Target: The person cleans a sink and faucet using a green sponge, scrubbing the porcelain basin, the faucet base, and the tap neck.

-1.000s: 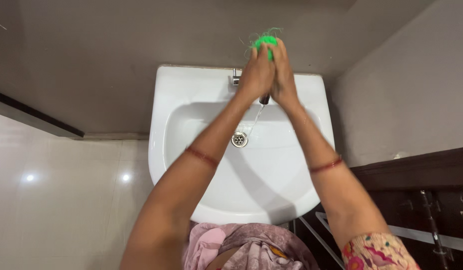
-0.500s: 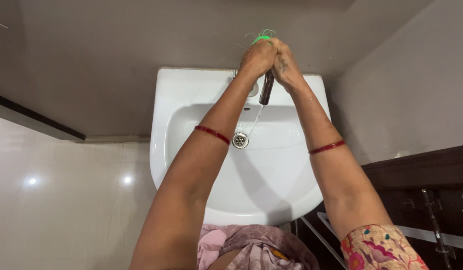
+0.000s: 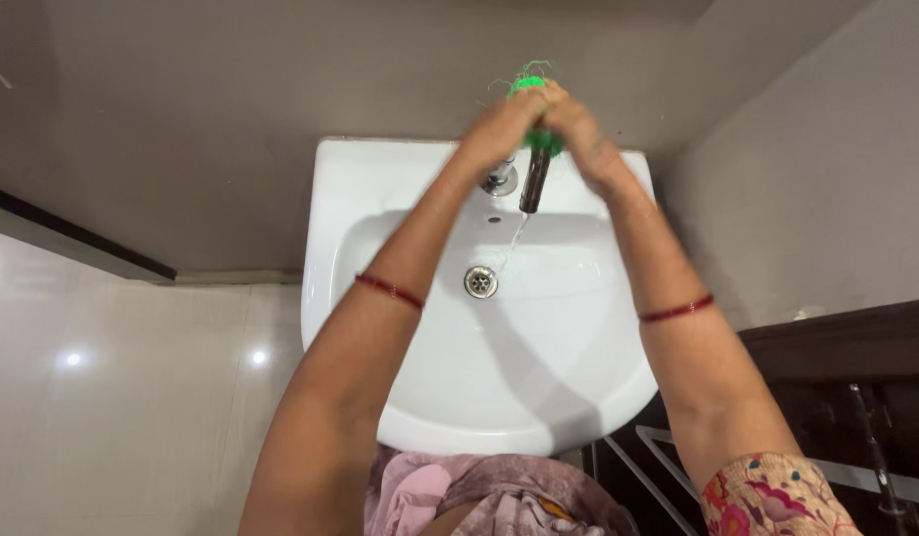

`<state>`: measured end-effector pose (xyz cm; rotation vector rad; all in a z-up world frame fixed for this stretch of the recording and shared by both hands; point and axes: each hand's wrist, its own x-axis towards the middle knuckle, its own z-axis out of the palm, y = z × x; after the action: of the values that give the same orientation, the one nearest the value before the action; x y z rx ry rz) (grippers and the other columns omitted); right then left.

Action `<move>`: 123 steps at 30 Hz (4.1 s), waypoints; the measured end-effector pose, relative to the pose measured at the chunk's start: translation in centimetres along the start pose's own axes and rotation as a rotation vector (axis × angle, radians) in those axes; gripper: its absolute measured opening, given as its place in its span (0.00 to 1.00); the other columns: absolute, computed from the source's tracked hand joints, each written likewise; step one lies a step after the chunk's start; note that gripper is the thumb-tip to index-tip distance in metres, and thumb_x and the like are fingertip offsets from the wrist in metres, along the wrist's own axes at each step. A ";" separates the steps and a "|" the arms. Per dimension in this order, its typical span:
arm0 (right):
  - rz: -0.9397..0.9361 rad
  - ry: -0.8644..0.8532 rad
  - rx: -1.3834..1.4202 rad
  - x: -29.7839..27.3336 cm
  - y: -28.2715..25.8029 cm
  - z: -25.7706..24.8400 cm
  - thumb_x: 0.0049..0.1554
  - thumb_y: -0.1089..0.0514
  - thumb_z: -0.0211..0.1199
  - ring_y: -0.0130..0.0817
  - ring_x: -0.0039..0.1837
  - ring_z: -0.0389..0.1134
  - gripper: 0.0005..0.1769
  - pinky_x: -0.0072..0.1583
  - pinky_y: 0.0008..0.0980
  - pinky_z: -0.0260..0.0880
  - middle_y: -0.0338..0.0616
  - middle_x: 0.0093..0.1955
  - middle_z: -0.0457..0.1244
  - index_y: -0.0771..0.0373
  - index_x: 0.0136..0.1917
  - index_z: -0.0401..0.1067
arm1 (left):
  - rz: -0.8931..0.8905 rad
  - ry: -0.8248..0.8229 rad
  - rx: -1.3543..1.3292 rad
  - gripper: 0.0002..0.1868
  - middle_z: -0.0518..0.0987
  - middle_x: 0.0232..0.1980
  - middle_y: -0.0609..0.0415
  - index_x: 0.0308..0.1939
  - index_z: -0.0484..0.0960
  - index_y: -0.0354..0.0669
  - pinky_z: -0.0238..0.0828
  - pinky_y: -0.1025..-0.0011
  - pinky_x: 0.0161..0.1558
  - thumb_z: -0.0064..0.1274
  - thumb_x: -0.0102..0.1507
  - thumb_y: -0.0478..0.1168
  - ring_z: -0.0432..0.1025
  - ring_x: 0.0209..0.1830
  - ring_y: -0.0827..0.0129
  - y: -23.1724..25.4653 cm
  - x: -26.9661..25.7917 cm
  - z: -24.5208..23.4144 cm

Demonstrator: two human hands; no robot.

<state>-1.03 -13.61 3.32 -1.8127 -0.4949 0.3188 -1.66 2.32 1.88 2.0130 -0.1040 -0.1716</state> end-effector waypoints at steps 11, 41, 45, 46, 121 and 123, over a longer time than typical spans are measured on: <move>0.082 -0.075 0.191 0.8 1.9 -3.9 0.55 0.60 0.53 0.34 0.60 0.70 0.33 0.70 0.39 0.68 0.47 0.59 0.69 0.66 0.74 0.65 | 0.175 0.047 -0.328 0.24 0.84 0.53 0.57 0.66 0.78 0.54 0.72 0.67 0.59 0.45 0.65 0.44 0.79 0.52 0.67 -4.6 3.4 -1.9; -0.066 0.303 0.110 2.2 11.4 3.7 0.52 0.67 0.70 0.29 0.46 0.73 0.25 0.51 0.29 0.78 0.43 0.46 0.70 0.69 0.64 0.73 | 0.037 0.234 0.016 0.32 0.79 0.65 0.55 0.69 0.74 0.58 0.67 0.61 0.66 0.45 0.63 0.26 0.75 0.63 0.60 -12.2 3.9 5.0; -0.179 0.368 0.083 1.4 9.8 3.2 0.55 0.66 0.71 0.28 0.48 0.72 0.24 0.51 0.29 0.78 0.40 0.47 0.69 0.68 0.64 0.73 | 0.170 0.420 -0.351 0.40 0.72 0.72 0.53 0.72 0.69 0.48 0.73 0.66 0.65 0.49 0.56 0.21 0.71 0.69 0.58 -14.9 3.5 3.9; -0.170 0.408 0.063 1.3 10.0 3.5 0.56 0.65 0.71 0.28 0.46 0.72 0.22 0.51 0.29 0.78 0.41 0.46 0.69 0.68 0.64 0.74 | 0.123 0.541 -0.270 0.42 0.74 0.71 0.52 0.73 0.69 0.47 0.75 0.68 0.64 0.48 0.54 0.20 0.70 0.69 0.57 -16.2 3.8 4.2; -0.112 0.519 -0.181 1.1 16.1 4.9 0.48 0.59 0.74 0.32 0.46 0.67 0.18 0.49 0.33 0.70 0.48 0.45 0.65 0.69 0.49 0.73 | 0.326 0.422 0.207 0.50 0.79 0.59 0.44 0.75 0.60 0.38 0.70 0.54 0.60 0.66 0.50 0.29 0.72 0.58 0.50 -13.1 0.0 7.9; -0.187 0.597 -0.305 -0.5 15.5 4.7 0.50 0.64 0.70 0.35 0.50 0.68 0.18 0.54 0.35 0.71 0.47 0.49 0.66 0.67 0.54 0.74 | 0.267 0.493 -0.015 0.43 0.76 0.61 0.43 0.77 0.59 0.39 0.71 0.55 0.61 0.62 0.60 0.33 0.72 0.60 0.52 -12.3 -2.2 10.2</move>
<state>-0.95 -13.63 -12.90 -2.0191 -0.2921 -0.4422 -5.61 -1.06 -13.42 1.9483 -0.0553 0.4897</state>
